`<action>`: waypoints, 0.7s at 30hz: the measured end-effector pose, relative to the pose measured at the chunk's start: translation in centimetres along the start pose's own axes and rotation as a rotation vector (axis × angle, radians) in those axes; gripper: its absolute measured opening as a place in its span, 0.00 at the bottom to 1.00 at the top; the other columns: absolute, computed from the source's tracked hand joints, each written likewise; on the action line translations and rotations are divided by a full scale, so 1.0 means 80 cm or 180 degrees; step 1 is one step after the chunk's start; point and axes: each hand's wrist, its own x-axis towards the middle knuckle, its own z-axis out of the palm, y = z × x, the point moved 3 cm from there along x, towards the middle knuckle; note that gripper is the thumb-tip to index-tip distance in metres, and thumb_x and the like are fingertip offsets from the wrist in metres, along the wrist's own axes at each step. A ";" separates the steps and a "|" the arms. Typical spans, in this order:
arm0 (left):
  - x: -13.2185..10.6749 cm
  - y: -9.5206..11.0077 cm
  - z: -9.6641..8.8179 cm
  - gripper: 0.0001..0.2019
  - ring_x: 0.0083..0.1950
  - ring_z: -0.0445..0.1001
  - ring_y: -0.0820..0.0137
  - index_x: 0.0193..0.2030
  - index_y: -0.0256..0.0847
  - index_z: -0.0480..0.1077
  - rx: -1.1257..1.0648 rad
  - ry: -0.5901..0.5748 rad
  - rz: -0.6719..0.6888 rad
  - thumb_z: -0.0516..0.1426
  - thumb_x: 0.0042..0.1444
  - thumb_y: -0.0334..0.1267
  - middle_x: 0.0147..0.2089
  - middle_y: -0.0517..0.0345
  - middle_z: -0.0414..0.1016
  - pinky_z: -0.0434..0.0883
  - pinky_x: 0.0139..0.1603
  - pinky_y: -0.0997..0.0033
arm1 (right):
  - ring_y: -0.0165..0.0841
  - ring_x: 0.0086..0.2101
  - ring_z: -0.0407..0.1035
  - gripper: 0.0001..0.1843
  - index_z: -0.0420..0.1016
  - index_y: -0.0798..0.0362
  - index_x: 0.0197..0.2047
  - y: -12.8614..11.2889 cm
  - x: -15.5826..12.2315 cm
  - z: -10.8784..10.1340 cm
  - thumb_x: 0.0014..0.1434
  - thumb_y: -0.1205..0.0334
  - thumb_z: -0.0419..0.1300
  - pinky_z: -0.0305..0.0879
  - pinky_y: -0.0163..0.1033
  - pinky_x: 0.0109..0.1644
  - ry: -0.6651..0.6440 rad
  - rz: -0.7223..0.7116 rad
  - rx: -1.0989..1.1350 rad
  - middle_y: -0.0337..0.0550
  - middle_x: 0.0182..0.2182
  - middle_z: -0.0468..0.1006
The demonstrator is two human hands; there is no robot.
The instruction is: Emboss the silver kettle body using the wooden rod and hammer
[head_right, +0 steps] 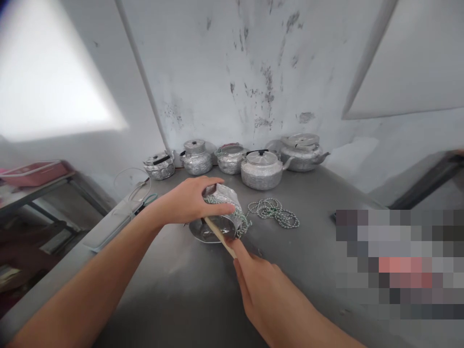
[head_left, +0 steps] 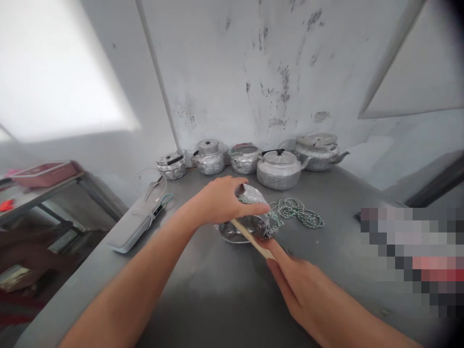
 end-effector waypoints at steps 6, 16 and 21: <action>0.000 0.000 0.000 0.48 0.66 0.68 0.47 0.71 0.42 0.64 -0.0033 -0.0053 -0.0046 0.56 0.52 0.75 0.69 0.46 0.68 0.68 0.62 0.53 | 0.42 0.37 0.83 0.28 0.55 0.41 0.73 0.000 0.004 -0.002 0.73 0.64 0.41 0.78 0.53 0.50 -0.0135 0.0123 0.0000 0.44 0.41 0.86; 0.000 -0.001 0.001 0.49 0.66 0.69 0.46 0.71 0.43 0.64 -0.0070 -0.0022 -0.0068 0.55 0.52 0.76 0.70 0.47 0.67 0.68 0.62 0.53 | 0.44 0.42 0.83 0.27 0.57 0.39 0.72 -0.004 0.007 -0.005 0.73 0.63 0.42 0.78 0.52 0.50 -0.0188 0.0130 0.0143 0.45 0.45 0.86; 0.000 0.000 0.001 0.49 0.66 0.68 0.46 0.71 0.43 0.63 -0.0032 -0.0045 -0.0063 0.54 0.52 0.76 0.70 0.46 0.66 0.68 0.62 0.53 | 0.43 0.31 0.83 0.26 0.61 0.46 0.70 -0.003 0.005 -0.004 0.72 0.63 0.43 0.80 0.46 0.36 -0.0069 0.0168 0.0024 0.46 0.37 0.87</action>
